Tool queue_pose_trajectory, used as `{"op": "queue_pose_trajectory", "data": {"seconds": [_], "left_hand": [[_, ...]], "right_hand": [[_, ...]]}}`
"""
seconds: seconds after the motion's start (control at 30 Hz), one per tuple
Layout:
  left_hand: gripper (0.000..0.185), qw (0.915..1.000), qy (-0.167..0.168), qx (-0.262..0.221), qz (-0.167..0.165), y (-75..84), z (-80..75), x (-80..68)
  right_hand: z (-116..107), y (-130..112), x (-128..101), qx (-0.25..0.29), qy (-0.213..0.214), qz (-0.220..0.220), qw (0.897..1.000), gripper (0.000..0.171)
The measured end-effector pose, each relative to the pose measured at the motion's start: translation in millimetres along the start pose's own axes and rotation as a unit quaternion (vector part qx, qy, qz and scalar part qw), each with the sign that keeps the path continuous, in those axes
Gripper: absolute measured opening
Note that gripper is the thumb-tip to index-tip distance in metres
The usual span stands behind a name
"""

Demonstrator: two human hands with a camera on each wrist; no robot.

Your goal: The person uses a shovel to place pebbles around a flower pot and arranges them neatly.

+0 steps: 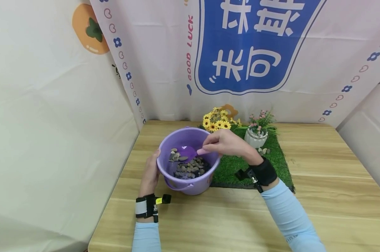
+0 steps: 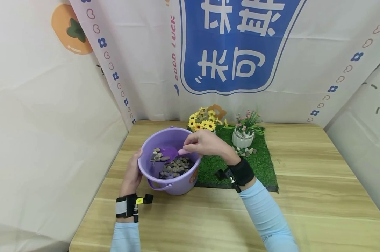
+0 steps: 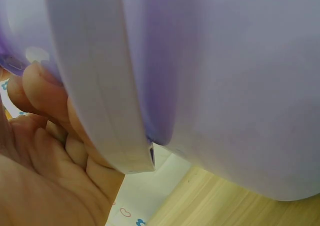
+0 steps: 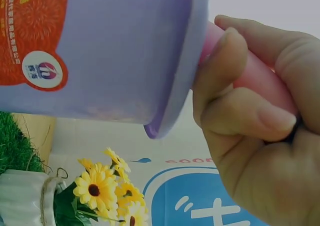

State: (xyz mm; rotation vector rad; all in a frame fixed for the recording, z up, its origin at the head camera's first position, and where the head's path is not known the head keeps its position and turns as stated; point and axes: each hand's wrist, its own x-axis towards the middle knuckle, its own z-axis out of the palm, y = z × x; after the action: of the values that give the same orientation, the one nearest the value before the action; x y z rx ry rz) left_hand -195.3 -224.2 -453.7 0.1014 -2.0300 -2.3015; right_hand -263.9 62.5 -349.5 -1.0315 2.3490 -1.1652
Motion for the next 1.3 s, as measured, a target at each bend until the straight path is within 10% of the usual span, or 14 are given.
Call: {"op": "queue_pose_trajectory", "data": {"seconds": [1.3], "left_hand": [[0.058,0.9998,-0.009,0.005,0.017,-11.9,-8.8,6.0]], "right_hand": [[-57.0,-6.0,-33.6,-0.044,0.087,0.056,0.994,0.027]]}}
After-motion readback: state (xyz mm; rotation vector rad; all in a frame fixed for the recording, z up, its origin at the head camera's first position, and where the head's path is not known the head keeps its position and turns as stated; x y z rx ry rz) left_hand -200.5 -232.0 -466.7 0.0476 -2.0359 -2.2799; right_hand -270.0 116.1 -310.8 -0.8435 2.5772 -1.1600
